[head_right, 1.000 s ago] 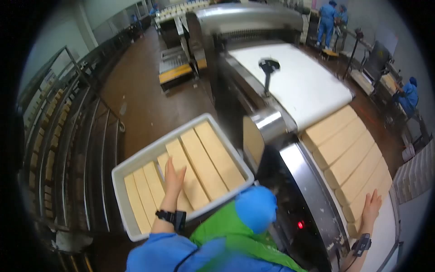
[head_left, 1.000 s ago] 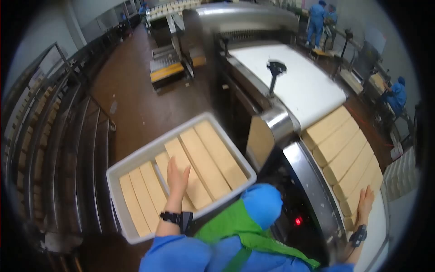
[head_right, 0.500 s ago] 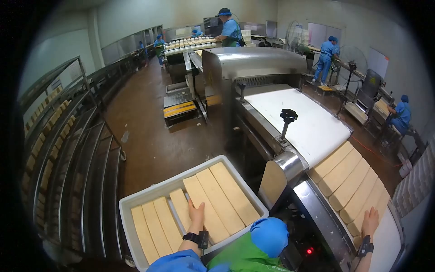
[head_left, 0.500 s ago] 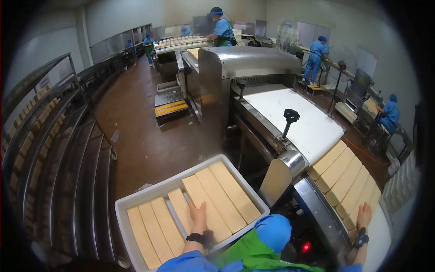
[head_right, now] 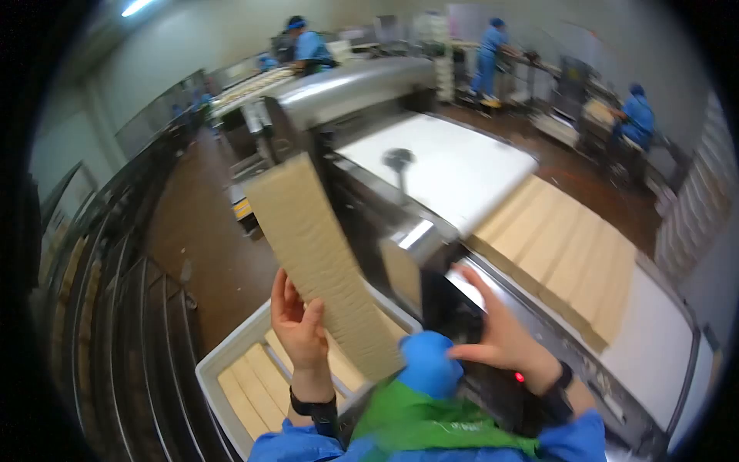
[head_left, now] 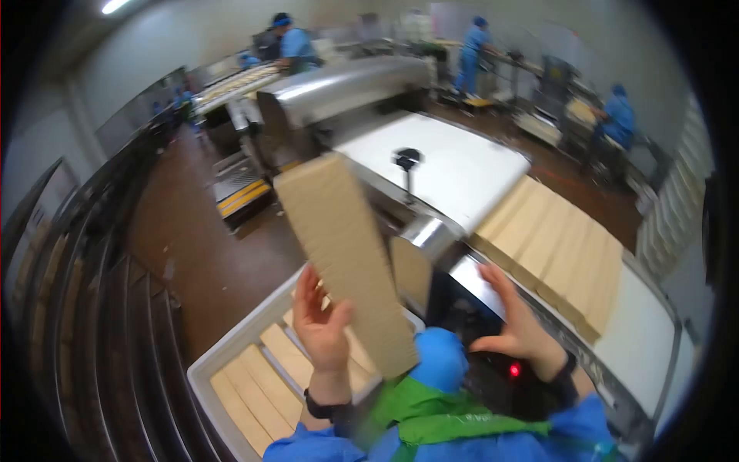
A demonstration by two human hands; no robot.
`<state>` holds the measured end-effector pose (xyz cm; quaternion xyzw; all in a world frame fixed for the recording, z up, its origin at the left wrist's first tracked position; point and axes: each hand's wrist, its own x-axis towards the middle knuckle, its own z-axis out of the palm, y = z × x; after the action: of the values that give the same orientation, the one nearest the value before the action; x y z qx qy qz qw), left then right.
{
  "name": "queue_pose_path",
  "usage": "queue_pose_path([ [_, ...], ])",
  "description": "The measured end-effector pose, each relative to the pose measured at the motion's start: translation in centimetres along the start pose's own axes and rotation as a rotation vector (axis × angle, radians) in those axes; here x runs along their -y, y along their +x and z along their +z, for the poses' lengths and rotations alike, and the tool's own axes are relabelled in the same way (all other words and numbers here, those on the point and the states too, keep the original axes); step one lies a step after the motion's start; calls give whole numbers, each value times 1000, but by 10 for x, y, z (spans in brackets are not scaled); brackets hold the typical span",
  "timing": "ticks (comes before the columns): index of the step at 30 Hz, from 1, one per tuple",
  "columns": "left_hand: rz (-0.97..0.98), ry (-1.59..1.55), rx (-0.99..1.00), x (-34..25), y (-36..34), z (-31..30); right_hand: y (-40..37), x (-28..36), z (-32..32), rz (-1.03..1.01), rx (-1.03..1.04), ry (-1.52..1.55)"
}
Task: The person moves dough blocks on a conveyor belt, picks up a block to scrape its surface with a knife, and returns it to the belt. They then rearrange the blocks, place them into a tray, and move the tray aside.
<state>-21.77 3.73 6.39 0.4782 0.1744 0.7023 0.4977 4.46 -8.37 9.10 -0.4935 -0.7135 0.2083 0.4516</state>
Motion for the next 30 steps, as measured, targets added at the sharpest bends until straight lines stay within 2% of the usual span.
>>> queue_pose_path([
  [1,10,-118,121,-2,-5,40,11,15,12,-59,-12,183],
  [3,3,-280,420,4,-23,111,1,27,14,87,-310,257],
  [5,117,-311,605,11,-31,158,-44,5,-24,124,-536,244],
  [6,210,-215,641,26,-42,166,-71,1,-49,140,-629,249],
  [7,137,-79,720,41,-59,164,-98,-2,-74,155,-723,254],
  [9,-826,49,1261,62,-96,171,-146,2,-127,178,-852,397],
  [10,-740,147,1579,103,-129,166,-170,-7,-158,182,-903,277],
  [11,-618,244,1888,150,-168,158,-197,-19,-187,276,-886,217],
  [12,-482,429,2134,168,-195,156,-219,-32,-210,393,-985,213],
  [13,-316,622,2353,180,-215,155,-232,-46,-233,480,-997,266],
  [15,-1196,871,2197,216,-242,166,-265,-84,-264,650,-1029,390],
  [17,-345,1068,1754,291,-275,119,-289,-137,-283,843,-1106,862],
  [19,-560,1285,1354,311,-268,113,-268,-160,-255,812,-1213,401],
  [22,-467,1304,1225,310,-268,105,-239,-168,-249,749,-970,182],
  [23,-504,1236,1267,350,-290,82,-244,-176,-251,730,-902,49],
  [24,-484,1264,1418,348,-293,85,-253,-188,-255,680,-826,-76],
  [25,-411,1275,1359,362,-324,63,-248,-180,-255,704,-751,-251],
  [26,-330,1293,1290,396,-337,55,-242,-177,-250,706,-831,-151],
  [27,-482,1193,1261,351,-300,94,-243,-176,-252,752,-778,-332],
  [29,-525,1200,1324,354,-300,101,-241,-175,-253,746,-837,-91],
  [30,-518,1177,1296,345,-296,104,-239,-176,-254,763,-821,-142],
])
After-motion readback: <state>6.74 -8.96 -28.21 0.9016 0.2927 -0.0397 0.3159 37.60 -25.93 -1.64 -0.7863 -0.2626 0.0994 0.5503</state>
